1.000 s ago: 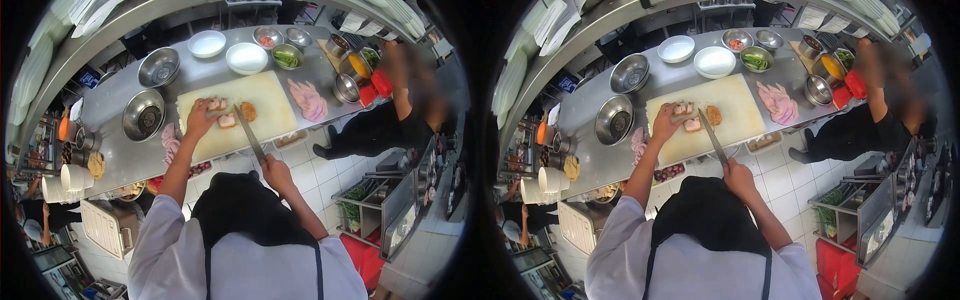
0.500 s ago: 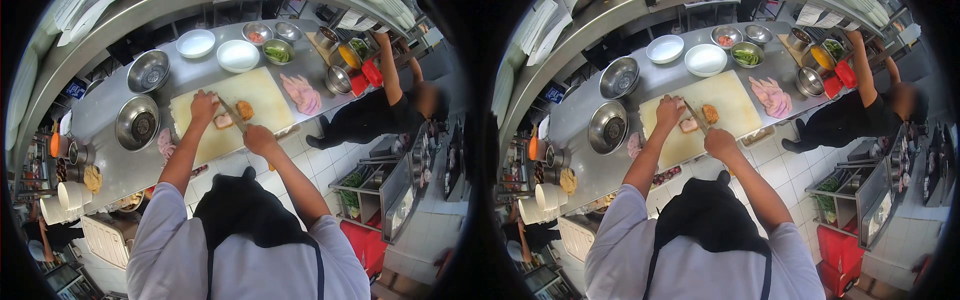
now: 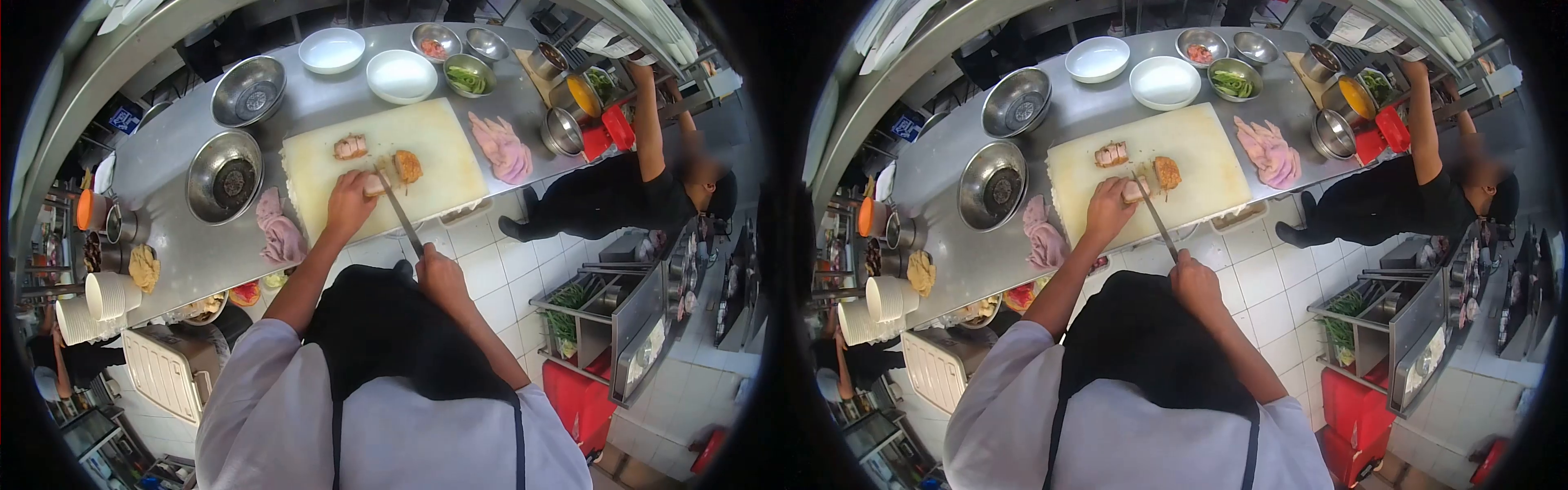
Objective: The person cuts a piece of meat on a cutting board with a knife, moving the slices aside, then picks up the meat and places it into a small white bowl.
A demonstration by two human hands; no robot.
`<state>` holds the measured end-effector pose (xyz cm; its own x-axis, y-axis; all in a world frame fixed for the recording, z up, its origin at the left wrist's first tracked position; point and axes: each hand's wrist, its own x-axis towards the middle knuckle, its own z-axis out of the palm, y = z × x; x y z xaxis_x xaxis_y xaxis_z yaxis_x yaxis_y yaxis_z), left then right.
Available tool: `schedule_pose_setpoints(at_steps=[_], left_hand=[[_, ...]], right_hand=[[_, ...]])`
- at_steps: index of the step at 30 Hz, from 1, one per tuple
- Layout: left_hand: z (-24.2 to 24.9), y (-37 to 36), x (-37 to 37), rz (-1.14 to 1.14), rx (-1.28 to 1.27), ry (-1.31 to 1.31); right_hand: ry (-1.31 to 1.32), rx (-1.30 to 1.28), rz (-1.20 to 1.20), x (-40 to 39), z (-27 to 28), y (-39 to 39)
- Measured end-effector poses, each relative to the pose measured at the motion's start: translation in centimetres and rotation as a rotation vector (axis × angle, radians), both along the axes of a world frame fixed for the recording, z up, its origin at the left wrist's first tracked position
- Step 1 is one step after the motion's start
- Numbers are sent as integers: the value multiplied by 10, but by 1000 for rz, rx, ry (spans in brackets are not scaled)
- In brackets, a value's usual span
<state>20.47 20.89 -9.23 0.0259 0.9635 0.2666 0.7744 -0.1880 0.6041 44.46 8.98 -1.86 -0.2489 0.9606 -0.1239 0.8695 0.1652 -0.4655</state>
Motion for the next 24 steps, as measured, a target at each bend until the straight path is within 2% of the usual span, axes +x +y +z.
schedule_pose_setpoints(at_steps=[9, 15, 21, 24], left_hand=[[-13, 0, 5, 37, 121, -148], [-12, 0, 2, 25, 117, -163], [-15, 0, 4, 41, 119, -169], [-16, 1, 3, 27, 94, -157]], right_hand=[[-150, -28, -10, -14, 12, -12], [-173, 77, 43, -15, 12, -10], [-213, -71, 17, -20, 11, -6], [-258, -47, 36, -24, 9, -6]])
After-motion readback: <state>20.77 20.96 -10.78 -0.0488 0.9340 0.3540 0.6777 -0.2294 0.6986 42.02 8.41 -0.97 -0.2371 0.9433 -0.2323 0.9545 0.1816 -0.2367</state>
